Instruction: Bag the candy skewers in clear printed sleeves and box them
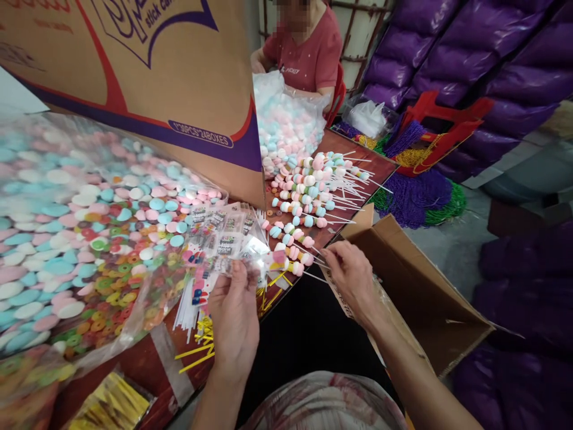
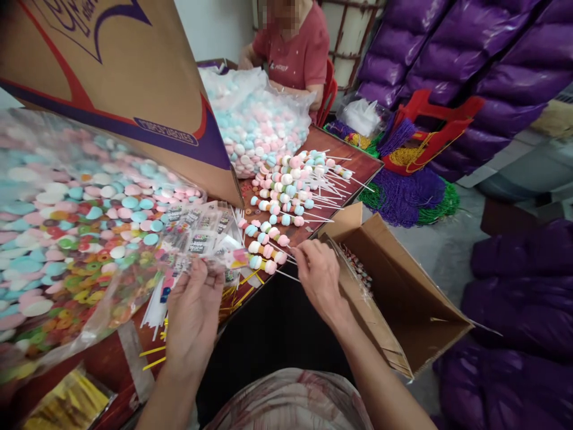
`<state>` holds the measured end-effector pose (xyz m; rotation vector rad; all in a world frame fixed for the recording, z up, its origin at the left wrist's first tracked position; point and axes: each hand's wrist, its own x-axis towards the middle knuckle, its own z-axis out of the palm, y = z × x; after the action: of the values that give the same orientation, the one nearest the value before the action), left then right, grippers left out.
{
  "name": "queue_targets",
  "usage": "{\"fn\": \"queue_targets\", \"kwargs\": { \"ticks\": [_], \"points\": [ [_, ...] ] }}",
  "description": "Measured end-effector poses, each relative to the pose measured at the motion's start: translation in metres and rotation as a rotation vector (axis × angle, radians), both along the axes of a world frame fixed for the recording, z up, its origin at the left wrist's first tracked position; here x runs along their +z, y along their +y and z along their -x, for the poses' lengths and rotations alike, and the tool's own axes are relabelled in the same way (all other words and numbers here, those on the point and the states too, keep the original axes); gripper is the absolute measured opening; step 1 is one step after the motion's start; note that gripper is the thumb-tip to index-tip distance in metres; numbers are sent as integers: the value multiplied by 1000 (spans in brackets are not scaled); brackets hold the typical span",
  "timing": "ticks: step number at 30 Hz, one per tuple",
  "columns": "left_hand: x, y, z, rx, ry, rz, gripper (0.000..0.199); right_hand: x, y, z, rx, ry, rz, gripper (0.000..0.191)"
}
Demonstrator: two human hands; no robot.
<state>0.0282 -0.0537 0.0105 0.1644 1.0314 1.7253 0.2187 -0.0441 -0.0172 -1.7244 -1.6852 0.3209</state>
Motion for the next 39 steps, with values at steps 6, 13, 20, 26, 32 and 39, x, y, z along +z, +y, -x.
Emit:
{"fn": "queue_targets", "kwargs": {
  "ticks": [6, 13, 20, 26, 32, 39],
  "points": [
    [1, 25, 24, 113, -27, 37, 12, -17, 10, -17, 59, -118, 135, 16],
    [0, 34, 18, -1, -134, 97, 15, -17, 6, -12, -1, 253, 9, 23],
    [-5, 40, 12, -35, -203, 156, 15, 14, -14, -6, 162, 460, -137, 17],
    [-4, 41, 11, -121, -239, 214, 17, 8, -18, -7, 204, 290, -283, 15],
    [-12, 43, 17, -211, -126, 129, 15, 11, -21, -17, 270, -27, -385, 19],
    [-21, 49, 25, -271, -72, 29, 28, 26, -23, -16, 389, 264, -71, 19]
  ]
}}
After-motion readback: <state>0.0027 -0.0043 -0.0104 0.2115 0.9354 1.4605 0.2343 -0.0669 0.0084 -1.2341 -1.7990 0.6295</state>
